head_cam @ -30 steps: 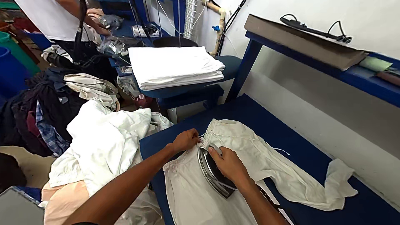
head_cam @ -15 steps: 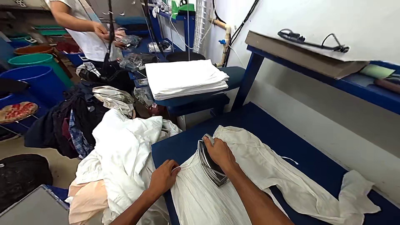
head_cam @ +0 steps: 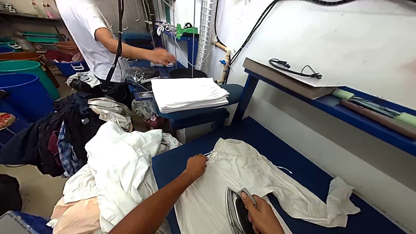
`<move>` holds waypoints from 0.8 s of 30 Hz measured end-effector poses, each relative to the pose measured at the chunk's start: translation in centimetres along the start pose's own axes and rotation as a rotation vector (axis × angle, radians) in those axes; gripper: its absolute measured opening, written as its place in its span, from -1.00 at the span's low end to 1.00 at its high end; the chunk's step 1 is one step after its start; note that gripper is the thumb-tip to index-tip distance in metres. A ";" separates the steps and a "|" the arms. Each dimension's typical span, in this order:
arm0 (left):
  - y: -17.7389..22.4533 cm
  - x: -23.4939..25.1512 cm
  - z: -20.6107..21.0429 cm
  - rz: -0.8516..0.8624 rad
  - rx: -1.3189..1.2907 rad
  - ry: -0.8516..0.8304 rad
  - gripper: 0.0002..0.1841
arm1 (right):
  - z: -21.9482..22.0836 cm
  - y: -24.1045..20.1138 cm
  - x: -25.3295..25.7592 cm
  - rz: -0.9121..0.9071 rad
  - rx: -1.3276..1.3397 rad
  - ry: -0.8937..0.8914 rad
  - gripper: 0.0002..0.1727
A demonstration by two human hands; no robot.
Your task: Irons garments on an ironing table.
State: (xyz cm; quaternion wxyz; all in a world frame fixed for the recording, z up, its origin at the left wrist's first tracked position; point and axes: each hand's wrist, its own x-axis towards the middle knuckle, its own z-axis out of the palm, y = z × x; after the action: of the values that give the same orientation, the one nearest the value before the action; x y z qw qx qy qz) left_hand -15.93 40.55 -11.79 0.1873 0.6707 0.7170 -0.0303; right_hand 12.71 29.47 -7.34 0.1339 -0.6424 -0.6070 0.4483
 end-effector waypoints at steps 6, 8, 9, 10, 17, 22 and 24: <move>0.8 -0.3 -1.4 -0.085 -0.039 -0.085 -0.59 | 0.4 -2.3 2.1 0.017 0.088 -0.066 -0.35; 0.6 -0.5 -1.7 -0.092 -0.084 -0.086 -0.55 | 0.6 -3.2 2.9 0.015 0.114 -0.094 -0.36; 0.3 -0.5 -1.8 -0.093 -0.120 -0.086 -0.55 | 0.7 -3.6 3.3 0.012 0.117 -0.107 -0.36; 0.1 -0.3 -1.7 -0.087 -0.146 -0.084 -0.57 | 0.8 -4.0 3.7 0.010 0.116 -0.118 -0.36; -2.4 1.0 -0.1 0.015 -0.313 0.023 -0.72 | 2.5 -7.9 6.9 -0.039 -0.001 -0.142 -0.32; -4.6 0.8 0.1 0.018 -0.632 0.049 -0.66 | 4.2 -10.9 9.3 -0.079 -0.194 -0.052 -0.29; -5.4 0.5 0.2 0.001 -0.659 0.027 -0.68 | 4.6 -11.5 10.3 -0.082 -0.210 -0.057 -0.28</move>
State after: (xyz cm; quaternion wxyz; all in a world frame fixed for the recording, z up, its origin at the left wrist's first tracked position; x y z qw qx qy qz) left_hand -21.14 40.45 -13.20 0.3847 0.5748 0.6903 0.2122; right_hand 0.26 39.66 -5.95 0.0669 -0.6145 -0.6798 0.3947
